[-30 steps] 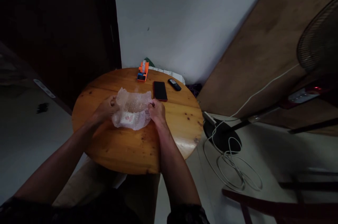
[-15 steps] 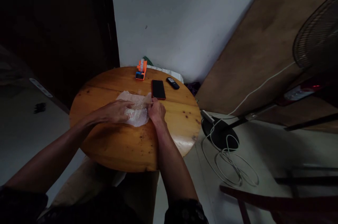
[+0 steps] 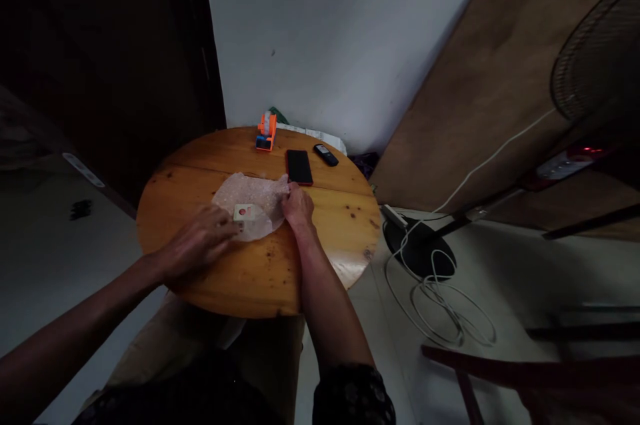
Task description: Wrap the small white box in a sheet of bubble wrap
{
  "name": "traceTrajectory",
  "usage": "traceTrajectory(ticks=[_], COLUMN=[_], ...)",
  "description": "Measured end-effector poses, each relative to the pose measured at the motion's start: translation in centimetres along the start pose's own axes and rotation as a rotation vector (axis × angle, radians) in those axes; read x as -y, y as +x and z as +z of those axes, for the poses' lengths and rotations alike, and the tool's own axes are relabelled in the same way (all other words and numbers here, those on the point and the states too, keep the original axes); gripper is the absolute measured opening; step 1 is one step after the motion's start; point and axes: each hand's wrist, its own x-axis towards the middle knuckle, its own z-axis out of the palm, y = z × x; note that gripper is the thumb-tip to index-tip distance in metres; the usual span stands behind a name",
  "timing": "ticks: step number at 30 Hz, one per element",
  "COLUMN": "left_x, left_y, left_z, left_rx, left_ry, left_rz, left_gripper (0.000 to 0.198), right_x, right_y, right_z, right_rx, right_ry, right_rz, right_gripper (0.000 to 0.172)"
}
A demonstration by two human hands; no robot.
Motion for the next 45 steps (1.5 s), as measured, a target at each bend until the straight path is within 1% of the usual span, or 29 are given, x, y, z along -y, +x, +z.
traceTrajectory(ticks=[2,3,4,5,6,7,8,9,10,11,12,14,15,16,17,18,20,22,24,26,29,32,34,36,39,41,43,45], left_x=[-1.5,-2.1,-2.6,-2.9,-3.1,-3.1,-2.9,-2.7,-2.4,-2.0,-1.7,-1.2,-0.9,-0.8,-0.6,-0.5,-0.3,-0.1,0.1,0.2,0.3,0.3,0.3,0.2,0.1,0.1,0.1,0.3], left_y=[-1.3,-2.0,-2.7,-3.2,-3.6,-3.9,-3.9,-3.6,-3.1,-2.5,-1.7,0.0,0.8,1.4,1.7,1.9,1.8,1.4,1.1,1.0,0.9,0.7,0.5,0.5,0.7,0.9,0.9,0.9], left_z=[-0.3,-0.6,-0.9,-1.2,-1.6,-1.9,-2.2,-2.4,-2.5,-2.6,-2.5,-2.2,-1.9,-1.6,-1.2,-0.7,0.3,1.2,1.9,2.4,2.7,2.9,2.8,2.7,2.5,2.4,2.5,2.7], left_rx=[0.193,0.281,0.349,0.401,0.424,0.439,0.426,0.384,0.323,0.235,0.154,0.092,0.093,0.129,0.160,0.191,0.205,0.163,0.121,0.122,0.160,0.149,0.140,0.146,0.155,0.161,0.167,0.163], left_ry=[0.018,0.023,0.040,0.047,0.027,-0.016,-0.066,-0.114,-0.151,-0.162,-0.152,-0.086,-0.045,-0.012,0.033,0.070,0.113,0.130,0.123,0.077,-0.021,-0.073,-0.091,-0.091,-0.074,-0.076,-0.085,-0.088], left_rz=[0.078,0.088,0.066,0.051,0.045,0.035,0.015,-0.025,-0.083,-0.160,-0.248,-0.369,-0.426,-0.473,-0.516,-0.542,-0.548,-0.510,-0.457,-0.445,-0.508,-0.537,-0.534,-0.534,-0.534,-0.535,-0.541,-0.544], left_gripper=[0.017,0.018,0.024,0.033,0.038,0.038,0.036,0.035,0.034,0.034,0.035,0.030,0.028,0.027,0.030,0.036,0.055,0.073,0.087,0.096,0.104,0.110,0.110,0.109,0.110,0.111,0.112,0.115], right_x=[0.0,-0.1,-0.2,-0.2,-0.3,-0.4,-0.4,-0.5,-0.6,-0.6,-0.7,-0.7,-0.7,-0.7,-0.7,-0.7,-0.6,-0.5,-0.5,-0.5,-0.5,-0.3,0.0,0.3,0.7,0.9,1.2,1.7], right_y=[0.1,0.1,0.2,0.2,0.3,0.3,0.3,0.3,0.3,0.3,0.2,0.2,0.1,0.1,0.0,0.0,0.0,0.0,0.1,0.1,0.0,-0.3,-0.5,-0.7,-1.1,-1.5,-2.0,-2.7], right_z=[0.0,0.0,0.0,-0.1,-0.1,-0.2,-0.2,-0.3,-0.3,-0.4,-0.4,-0.4,-0.4,-0.3,-0.3,-0.3,-0.2,-0.1,0.0,0.1,0.0,-0.3,-0.4,-0.5,-0.7,-1.0,-1.4,-1.6], right_rx=[0.007,0.011,0.015,0.017,0.018,0.021,0.025,0.030,0.037,0.043,0.048,0.050,0.049,0.047,0.045,0.044,0.042,0.031,0.019,0.009,0.011,-0.023,-0.089,-0.142,-0.143,-0.081,0.058,0.204], right_ry=[-0.004,-0.006,-0.007,-0.010,-0.013,-0.018,-0.022,-0.028,-0.035,-0.043,-0.050,-0.064,-0.072,-0.081,-0.093,-0.106,-0.127,-0.141,-0.146,-0.143,-0.145,-0.172,-0.208,-0.244,-0.213,-0.102,0.063,0.192], right_rz=[0.014,0.021,0.027,0.033,0.039,0.043,0.046,0.047,0.045,0.038,0.028,0.011,0.006,0.001,-0.001,0.000,-0.001,0.003,0.005,0.005,0.026,0.029,-0.021,-0.113,-0.295,-0.408,-0.539,-0.689], right_gripper=[0.032,0.032,0.032,0.032,0.032,0.032,0.033,0.033,0.034,0.034,0.034,0.034,0.034,0.035,0.035,0.034,0.034,0.034,0.034,0.036,0.040,0.042,0.042,0.038,0.031,0.030,0.032,0.043])
